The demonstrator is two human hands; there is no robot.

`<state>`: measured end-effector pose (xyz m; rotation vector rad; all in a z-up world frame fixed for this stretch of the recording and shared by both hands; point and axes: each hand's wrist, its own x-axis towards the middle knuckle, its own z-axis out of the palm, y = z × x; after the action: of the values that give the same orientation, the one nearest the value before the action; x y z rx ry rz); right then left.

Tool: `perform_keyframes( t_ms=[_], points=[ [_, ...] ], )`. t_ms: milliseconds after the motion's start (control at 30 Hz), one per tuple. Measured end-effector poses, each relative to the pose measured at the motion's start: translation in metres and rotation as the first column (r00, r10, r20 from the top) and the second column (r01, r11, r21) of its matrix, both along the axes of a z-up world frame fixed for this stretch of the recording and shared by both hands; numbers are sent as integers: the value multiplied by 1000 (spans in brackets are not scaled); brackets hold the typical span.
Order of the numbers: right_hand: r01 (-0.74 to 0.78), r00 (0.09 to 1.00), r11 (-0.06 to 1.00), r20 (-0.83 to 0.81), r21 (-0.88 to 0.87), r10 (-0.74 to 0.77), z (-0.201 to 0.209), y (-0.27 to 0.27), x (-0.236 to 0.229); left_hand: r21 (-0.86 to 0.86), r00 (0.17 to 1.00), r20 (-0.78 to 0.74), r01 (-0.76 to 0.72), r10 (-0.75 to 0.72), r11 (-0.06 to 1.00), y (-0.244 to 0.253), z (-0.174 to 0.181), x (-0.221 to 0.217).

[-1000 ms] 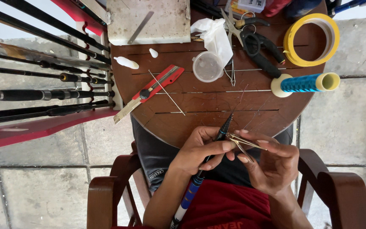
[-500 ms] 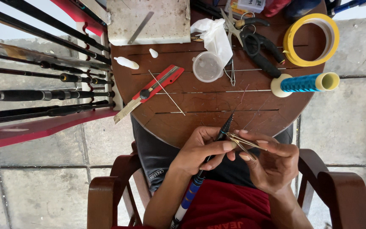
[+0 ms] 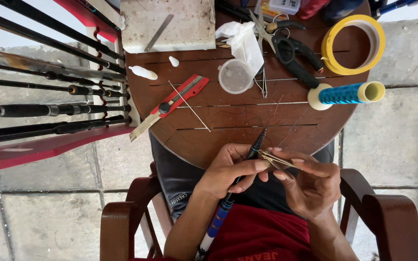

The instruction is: The person wraps a thin thread around the tip of a fishing rod using a metal guide rod and a clothespin to hold the thread in place. The person repeatedly winds the thread, adjusts the guide rod, and secures the thread with the clothespin.

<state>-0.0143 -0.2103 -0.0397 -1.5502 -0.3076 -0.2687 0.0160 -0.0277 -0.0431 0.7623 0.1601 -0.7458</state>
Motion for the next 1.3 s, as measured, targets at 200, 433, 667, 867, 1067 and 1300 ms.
perform_keyframes(
  t_ms=[200,433,667,867,1067,1300],
  points=[
    [253,967,962,43,-101,-250,12,-6,6,35,998,-17,-53,54,998,5,-8,4],
    [53,841,681,-335,-730,-426,10,-42,36,110,991,-20,-127,130,986,24,-22,5],
    [156,925,518,-60,-841,-376,-26,-36,41,-80,955,-34,-295,293,952,32,-46,-2],
    [264,944,581,83,-770,-319,3,-26,53,-49,939,-17,-345,345,937,55,-48,-5],
    [194,976,613,91,-766,-195,1,-16,72,-39,912,7,-409,409,912,83,-51,-9],
    [251,958,552,121,-795,-261,-28,-30,78,22,872,23,-490,489,872,114,-52,-17]
  ],
)
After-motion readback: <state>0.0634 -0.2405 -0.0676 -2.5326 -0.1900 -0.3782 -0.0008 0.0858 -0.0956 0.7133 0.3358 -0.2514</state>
